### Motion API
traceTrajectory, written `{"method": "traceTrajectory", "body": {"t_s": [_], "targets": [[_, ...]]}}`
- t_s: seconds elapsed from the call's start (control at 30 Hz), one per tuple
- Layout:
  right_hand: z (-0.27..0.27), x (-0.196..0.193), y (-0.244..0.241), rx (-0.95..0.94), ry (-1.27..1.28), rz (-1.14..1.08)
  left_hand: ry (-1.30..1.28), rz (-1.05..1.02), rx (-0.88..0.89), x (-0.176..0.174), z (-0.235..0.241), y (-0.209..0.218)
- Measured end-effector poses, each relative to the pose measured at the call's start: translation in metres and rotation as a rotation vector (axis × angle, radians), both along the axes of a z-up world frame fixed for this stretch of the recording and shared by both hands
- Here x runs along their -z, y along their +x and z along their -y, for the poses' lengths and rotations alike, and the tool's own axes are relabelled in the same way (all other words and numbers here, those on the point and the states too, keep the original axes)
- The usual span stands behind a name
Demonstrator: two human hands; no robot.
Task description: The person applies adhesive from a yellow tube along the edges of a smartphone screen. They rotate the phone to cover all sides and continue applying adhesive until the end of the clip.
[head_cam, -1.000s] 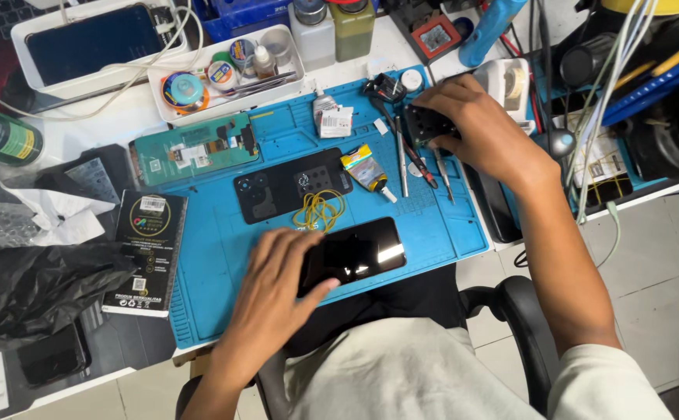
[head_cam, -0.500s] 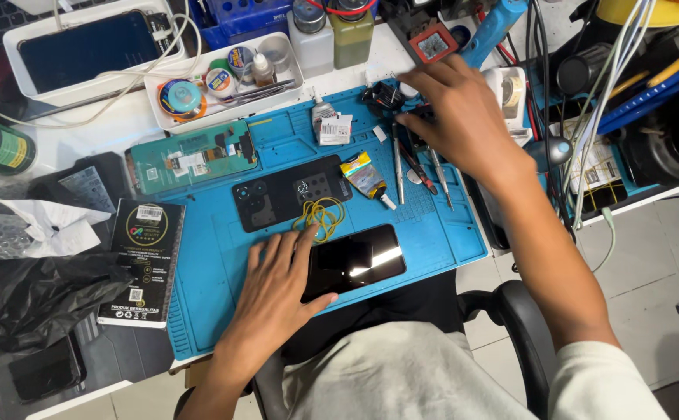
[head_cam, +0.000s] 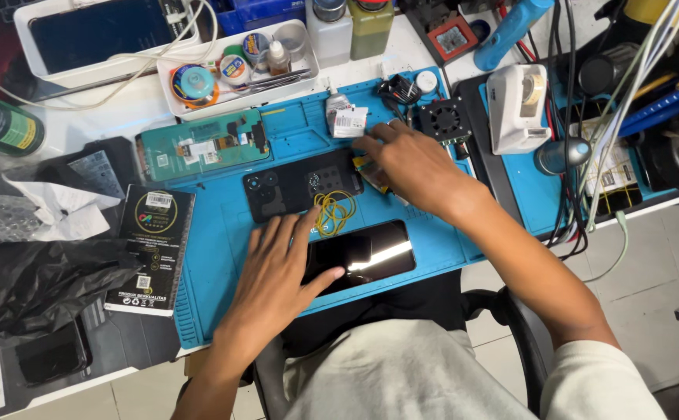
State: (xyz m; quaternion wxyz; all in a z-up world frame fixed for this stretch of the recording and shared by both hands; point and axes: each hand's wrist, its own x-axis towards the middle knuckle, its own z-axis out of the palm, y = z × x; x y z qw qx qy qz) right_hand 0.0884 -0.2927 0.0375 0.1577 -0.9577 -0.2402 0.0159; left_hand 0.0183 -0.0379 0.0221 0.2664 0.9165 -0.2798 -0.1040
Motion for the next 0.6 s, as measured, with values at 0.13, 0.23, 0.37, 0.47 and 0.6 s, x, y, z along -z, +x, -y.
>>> {"method": "traceTrajectory", "body": {"t_s": [0.13,0.23,0.37,0.47,0.6], "targets": [[0.007,-0.009,-0.003,-0.05,0.079,0.058,-0.187,0.028,-0.093,-0.001,0.017,0.001],[0.017,-0.028,-0.019,-0.025,0.381,-0.087,-0.457,0.058,-0.172,0.001,0.033,-0.004],[0.004,-0.044,-0.049,0.092,0.622,-0.072,-0.72,-0.055,-0.202,0.001,0.037,-0.007],[-0.02,-0.043,-0.067,0.117,0.688,-0.005,-0.822,-0.074,-0.281,0.001,0.036,-0.01],[-0.036,-0.035,-0.073,0.082,0.746,-0.004,-0.787,-0.032,-0.365,0.004,0.029,-0.007]]}}
